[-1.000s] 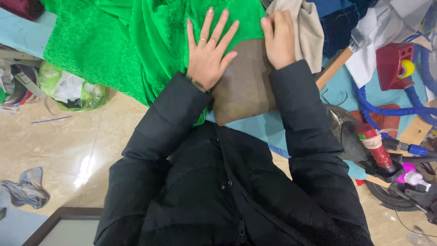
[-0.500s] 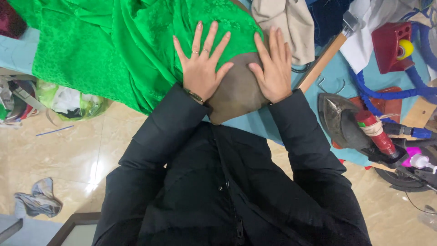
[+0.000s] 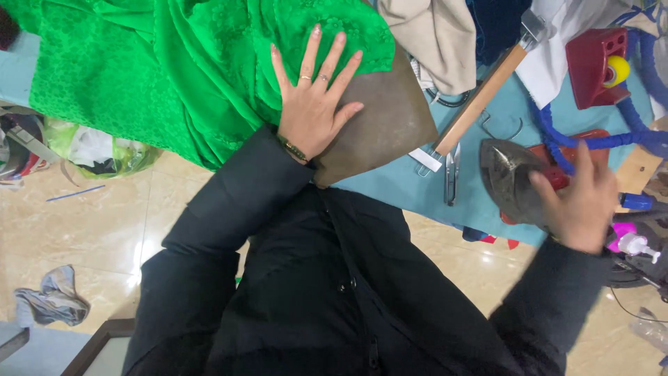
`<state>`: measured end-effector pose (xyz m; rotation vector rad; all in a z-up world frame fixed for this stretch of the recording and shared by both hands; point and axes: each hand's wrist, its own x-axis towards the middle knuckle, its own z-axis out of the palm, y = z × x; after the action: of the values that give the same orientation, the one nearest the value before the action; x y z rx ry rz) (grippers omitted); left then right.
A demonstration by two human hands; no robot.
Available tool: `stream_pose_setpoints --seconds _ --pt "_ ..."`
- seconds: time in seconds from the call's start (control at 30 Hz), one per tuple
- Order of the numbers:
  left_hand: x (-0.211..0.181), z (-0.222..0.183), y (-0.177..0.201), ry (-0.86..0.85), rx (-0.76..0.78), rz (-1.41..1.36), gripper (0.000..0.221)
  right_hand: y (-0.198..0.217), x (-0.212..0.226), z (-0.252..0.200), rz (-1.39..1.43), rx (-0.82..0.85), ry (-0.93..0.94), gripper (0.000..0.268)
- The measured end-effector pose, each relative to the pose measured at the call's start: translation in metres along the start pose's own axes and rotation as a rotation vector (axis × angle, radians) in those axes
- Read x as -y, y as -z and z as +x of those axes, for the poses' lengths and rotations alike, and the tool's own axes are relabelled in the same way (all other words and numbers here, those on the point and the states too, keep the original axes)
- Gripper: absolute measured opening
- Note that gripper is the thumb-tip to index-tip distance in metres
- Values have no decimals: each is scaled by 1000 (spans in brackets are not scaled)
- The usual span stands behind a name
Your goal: Ironing a green garment on an ironing board using a steam iron
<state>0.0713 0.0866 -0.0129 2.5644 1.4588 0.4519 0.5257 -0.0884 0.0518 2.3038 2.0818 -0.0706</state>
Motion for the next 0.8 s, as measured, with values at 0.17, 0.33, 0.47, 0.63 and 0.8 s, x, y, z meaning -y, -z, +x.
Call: stream_pose_setpoints --seconds 0.17,0.33,0.47,0.63,0.8 --pt "22 13 -1 -221 -82 -84 60 -27 -90 -33 -128 296 -178 62" --pt "30 10 4 -222 -95 -17 59 27 -8 -1 408 311 -186 88" --pt "32 -12 20 -115 -112 -70 39 20 -9 -5 370 252 -215 79" --pt "33 -23 7 -31 -139 -92 41 61 79 35 517 121 -6 42" --pt "29 -16 -3 59 -128 -65 49 59 158 101 269 146 283 46"
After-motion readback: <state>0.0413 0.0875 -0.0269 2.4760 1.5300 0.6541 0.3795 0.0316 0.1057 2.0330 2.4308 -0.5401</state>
